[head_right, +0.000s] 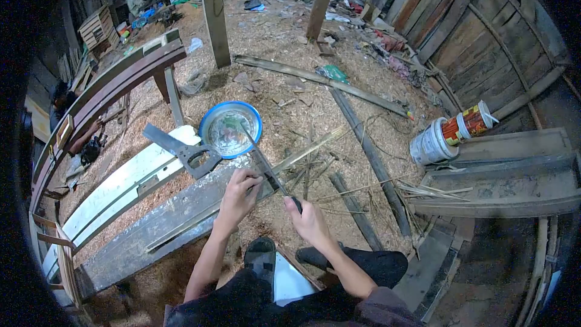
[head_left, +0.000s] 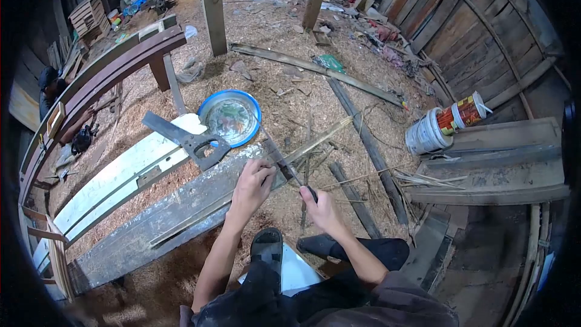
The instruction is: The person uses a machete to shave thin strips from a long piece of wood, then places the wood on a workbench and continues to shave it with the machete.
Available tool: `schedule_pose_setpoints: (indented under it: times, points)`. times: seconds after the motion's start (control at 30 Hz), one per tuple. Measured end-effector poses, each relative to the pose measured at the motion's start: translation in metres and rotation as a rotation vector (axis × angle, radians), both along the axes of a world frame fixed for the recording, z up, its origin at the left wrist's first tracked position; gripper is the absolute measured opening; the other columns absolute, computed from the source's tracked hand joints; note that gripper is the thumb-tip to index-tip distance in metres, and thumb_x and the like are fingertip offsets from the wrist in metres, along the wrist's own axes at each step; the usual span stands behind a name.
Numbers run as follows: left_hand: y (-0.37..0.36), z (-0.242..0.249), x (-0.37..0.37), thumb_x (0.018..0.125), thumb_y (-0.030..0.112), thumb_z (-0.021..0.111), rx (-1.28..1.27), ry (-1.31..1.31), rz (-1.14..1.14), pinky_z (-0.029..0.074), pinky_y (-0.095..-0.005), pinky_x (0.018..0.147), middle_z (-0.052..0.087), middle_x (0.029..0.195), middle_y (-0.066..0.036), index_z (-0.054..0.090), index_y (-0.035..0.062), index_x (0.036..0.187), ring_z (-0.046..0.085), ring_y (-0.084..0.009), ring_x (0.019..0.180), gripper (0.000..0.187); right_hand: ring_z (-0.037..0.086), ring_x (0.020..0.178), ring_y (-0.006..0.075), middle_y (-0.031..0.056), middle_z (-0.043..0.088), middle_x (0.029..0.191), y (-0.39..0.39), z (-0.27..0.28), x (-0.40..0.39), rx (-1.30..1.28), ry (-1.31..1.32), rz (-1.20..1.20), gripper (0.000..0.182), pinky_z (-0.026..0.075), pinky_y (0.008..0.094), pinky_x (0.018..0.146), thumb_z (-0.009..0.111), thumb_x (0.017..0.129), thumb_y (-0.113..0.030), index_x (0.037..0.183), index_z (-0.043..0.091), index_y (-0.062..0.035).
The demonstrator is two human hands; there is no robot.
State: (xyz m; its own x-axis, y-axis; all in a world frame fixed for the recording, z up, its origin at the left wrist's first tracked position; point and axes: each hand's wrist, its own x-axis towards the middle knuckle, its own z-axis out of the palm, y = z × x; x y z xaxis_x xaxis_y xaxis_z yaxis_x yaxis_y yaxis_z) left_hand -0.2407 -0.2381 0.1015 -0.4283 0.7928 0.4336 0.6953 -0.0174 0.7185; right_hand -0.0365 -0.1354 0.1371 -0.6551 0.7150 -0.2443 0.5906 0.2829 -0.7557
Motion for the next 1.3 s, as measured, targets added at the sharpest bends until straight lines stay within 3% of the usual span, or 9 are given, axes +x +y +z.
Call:
schedule_pose_setpoints:
  times: [0.17,0.4,0.47,0.6,0.8,0.9,1.13,1.3]
  points:
    - [0.0,-0.003,-0.001,0.082,-0.004,0.079,0.026,0.002,-0.01,0.053,-0.0435,0.091,0.066,0.108,-0.013,0.075,0.0005,0.103,0.063,-0.0346,0.105,0.022,0.065,0.066,0.0377,0.0201,0.06,0.064,-0.006,0.017,0.004,0.017,0.18,-0.012,0.073,0.049,0.0478,0.066,0.048,0.107,-0.064,0.097,0.068,0.0054]
    - [0.004,0.0,-0.005,0.084,-0.003,0.078,0.026,0.046,0.012,0.053,-0.0434,0.088,0.066,0.107,-0.013,0.075,-0.0002,0.101,0.063,-0.0344,0.101,0.018,0.059,0.061,0.0307,0.017,0.055,0.061,0.004,-0.009,-0.009,0.06,0.057,-0.031,0.074,0.047,0.0476,0.064,0.048,0.107,-0.066,0.087,0.063,0.004]
    - [-0.004,-0.001,0.002,0.085,-0.001,0.077,0.014,0.027,0.013,0.053,-0.0431,0.086,0.067,0.106,-0.013,0.075,-0.0008,0.1,0.063,-0.0341,0.098,0.015,0.058,0.061,0.0281,0.0155,0.053,0.06,0.005,-0.009,-0.002,-0.081,0.007,-0.022,0.075,0.047,0.0476,0.063,0.048,0.107,-0.066,0.086,0.063,0.0035]
    - [0.001,0.002,0.0,0.085,-0.001,0.077,0.033,0.032,0.01,0.053,-0.0433,0.086,0.066,0.105,-0.013,0.075,-0.0009,0.1,0.063,-0.0341,0.097,0.015,0.054,0.059,0.0193,0.0083,0.053,0.059,0.009,-0.011,0.001,-0.245,0.033,-0.028,0.07,0.045,0.0421,0.058,0.053,0.106,-0.066,0.091,0.064,0.0012]
    - [0.001,0.001,-0.001,0.085,-0.001,0.077,0.031,0.027,0.006,0.054,-0.0432,0.087,0.067,0.104,-0.014,0.075,-0.0012,0.101,0.063,-0.0343,0.098,0.016,0.052,0.059,0.0127,0.0015,0.054,0.061,0.01,-0.023,0.006,-0.163,0.099,0.012,0.066,0.041,0.0347,0.054,0.058,0.104,-0.064,0.09,0.065,-0.0001]
    - [0.0,-0.002,-0.002,0.083,-0.004,0.078,0.028,0.02,0.004,0.053,-0.0432,0.088,0.067,0.107,-0.013,0.075,0.0002,0.103,0.063,-0.034,0.101,0.021,0.05,0.059,0.0117,-0.0004,0.053,0.063,0.011,-0.024,0.005,-0.314,0.197,-0.035,0.064,0.04,0.0341,0.054,0.059,0.104,-0.063,0.088,0.065,-0.0014]
    - [0.001,-0.004,-0.001,0.082,-0.006,0.078,0.013,-0.012,-0.008,0.053,-0.0428,0.09,0.069,0.107,-0.012,0.076,0.0013,0.106,0.064,-0.0334,0.102,0.025,0.052,0.062,0.0104,0.0005,0.054,0.065,0.004,-0.005,0.015,-0.187,0.31,-0.028,0.062,0.04,0.0328,0.056,0.058,0.106,-0.06,0.087,0.066,-0.001]
    - [0.002,-0.001,0.001,0.082,-0.006,0.078,0.024,0.0,0.0,0.053,-0.0425,0.09,0.069,0.108,-0.012,0.076,0.0014,0.106,0.064,-0.0335,0.102,0.025,0.057,0.064,0.0185,0.0095,0.059,0.066,0.004,-0.005,0.013,-0.101,0.283,-0.016,0.07,0.046,0.039,0.061,0.053,0.107,-0.062,0.087,0.065,0.0036]
